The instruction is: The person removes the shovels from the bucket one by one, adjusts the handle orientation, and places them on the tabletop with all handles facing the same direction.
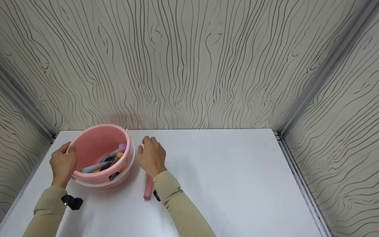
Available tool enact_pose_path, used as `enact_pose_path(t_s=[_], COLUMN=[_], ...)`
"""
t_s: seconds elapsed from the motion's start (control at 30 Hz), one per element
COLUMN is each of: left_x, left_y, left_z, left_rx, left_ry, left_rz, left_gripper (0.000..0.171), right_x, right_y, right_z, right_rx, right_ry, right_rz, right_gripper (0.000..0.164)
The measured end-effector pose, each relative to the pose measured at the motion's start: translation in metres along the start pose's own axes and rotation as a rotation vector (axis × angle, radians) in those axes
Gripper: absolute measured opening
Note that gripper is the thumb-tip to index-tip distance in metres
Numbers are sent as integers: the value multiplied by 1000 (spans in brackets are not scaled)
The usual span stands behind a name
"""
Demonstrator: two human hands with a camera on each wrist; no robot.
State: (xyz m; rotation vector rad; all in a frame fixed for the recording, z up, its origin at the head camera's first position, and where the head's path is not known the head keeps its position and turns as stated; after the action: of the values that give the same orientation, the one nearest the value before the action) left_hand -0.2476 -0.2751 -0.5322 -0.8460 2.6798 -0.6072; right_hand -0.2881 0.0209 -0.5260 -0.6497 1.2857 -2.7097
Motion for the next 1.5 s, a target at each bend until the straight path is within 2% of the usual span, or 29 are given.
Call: enact_pose_path(t_s=[0.13, 0.27, 0.37, 0.47, 0.6, 0.8, 1.03, 1.13, 1.3, 1.5], left_x=[0, 0, 0, 0, -1, -3, -3, -2, 0, 1], left_y=[-4, -8, -10, -12, -14, -11, -9, -7, -2, 1], left_z=[3, 3, 4, 5, 6, 8, 7, 5, 1, 0], left_rx=[21, 25, 22, 29, 33, 21, 2, -6, -5, 7], left_ry=[-7, 6, 12, 56, 90, 66, 58, 54, 36, 49], left_rz=[-4, -14, -19, -44, -64, -40, -33, -33, -16, -35], left_gripper=[46, 46, 46, 45, 42, 43, 44, 44, 44, 43], right_x=[8, 21, 29, 34, 32, 27, 36, 42, 50, 54], right_y=[-1, -4, -2, 7, 23, 40, 50, 54, 61, 75], right_z=[13, 31, 46, 60, 74, 80, 88, 92, 95, 98], right_rx=[3, -20, -37, -63, -115, -152, -156, -281, -629, -924], right_ry=[-36, -121, -211, -324, -422, -406, -352, -364, -415, -435], right_rz=[21, 29, 35, 63, 144, 278, 417, 444, 484, 516], right_gripper=[21, 24, 24, 24, 27, 27, 20, 16, 17, 15])
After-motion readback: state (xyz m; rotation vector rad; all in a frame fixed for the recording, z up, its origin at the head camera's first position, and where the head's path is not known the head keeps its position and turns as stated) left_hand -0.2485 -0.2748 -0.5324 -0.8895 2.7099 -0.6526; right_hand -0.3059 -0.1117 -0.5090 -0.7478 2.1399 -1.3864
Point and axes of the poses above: each hand's wrist, its own x-axis towards the middle knuckle, its own y-axis out of the palm, z = x × y, the point moved 2 cm from there along x, towards the middle knuckle, and after that the axes turned 8 degrees about -y, right-handed, at the moved point
